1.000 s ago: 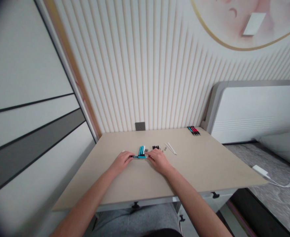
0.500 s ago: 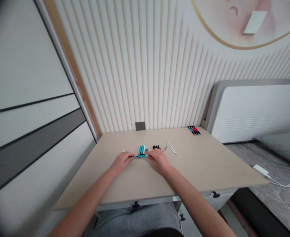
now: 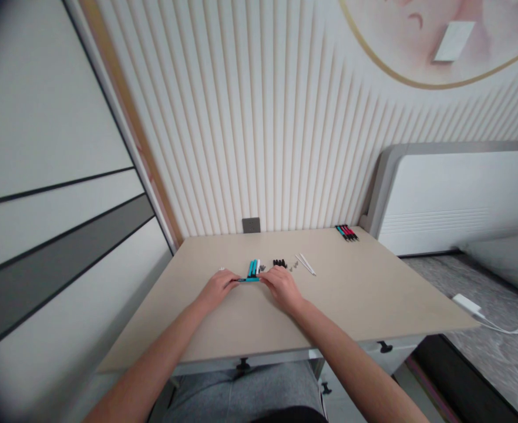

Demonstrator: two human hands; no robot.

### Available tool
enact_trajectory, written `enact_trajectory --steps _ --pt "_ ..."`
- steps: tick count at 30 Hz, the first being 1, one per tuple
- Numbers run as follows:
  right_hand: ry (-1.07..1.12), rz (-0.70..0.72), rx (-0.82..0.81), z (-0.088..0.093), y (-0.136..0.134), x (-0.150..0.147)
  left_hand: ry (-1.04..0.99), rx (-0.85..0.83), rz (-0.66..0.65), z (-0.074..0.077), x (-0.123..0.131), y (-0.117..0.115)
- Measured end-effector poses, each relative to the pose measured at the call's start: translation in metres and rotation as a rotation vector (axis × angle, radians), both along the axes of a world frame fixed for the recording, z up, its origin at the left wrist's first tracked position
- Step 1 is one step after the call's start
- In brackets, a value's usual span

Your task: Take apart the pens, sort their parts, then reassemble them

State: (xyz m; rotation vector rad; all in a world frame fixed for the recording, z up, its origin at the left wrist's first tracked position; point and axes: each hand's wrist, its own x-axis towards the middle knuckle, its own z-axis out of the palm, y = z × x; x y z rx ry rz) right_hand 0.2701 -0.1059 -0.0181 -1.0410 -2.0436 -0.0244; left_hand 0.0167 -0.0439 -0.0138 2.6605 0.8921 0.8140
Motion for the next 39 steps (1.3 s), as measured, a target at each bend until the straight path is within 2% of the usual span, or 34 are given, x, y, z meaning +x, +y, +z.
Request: enact_trajectory --steps 4,10,15,19,25,34,39 --pt "0.015 -0.038 -0.029 -0.003 0.002 0.0 -0.01 0.039 -0.006 0.001 0.0 -0.001" --pt "0.026 0.001 -0.123 -0.004 0.003 0.001 0.037 0.057 -0.035 0.001 0.002 -0.002" --pt "0.001 -0.005 -0.159 0.003 0.001 -0.002 -0.004 0.029 0.043 0.001 0.001 0.001" --pt "0.077 -0.064 -0.165 0.004 0.002 0.003 -0.063 0.0 0.098 -0.001 -0.001 0.003" --pt "0.154 -0.165 -0.184 -0.003 0.01 0.017 -0.1 -0.023 0.11 0.001 -0.001 0.003" --pt "0.032 -0.173 -0.209 -0.004 0.01 0.015 -0.123 -0.017 0.054 0.002 -0.002 0.004" --pt "-0.065 -0.145 -0.209 -0.002 0.007 0.012 -0.189 -0.015 0.079 0.003 -0.003 0.004"
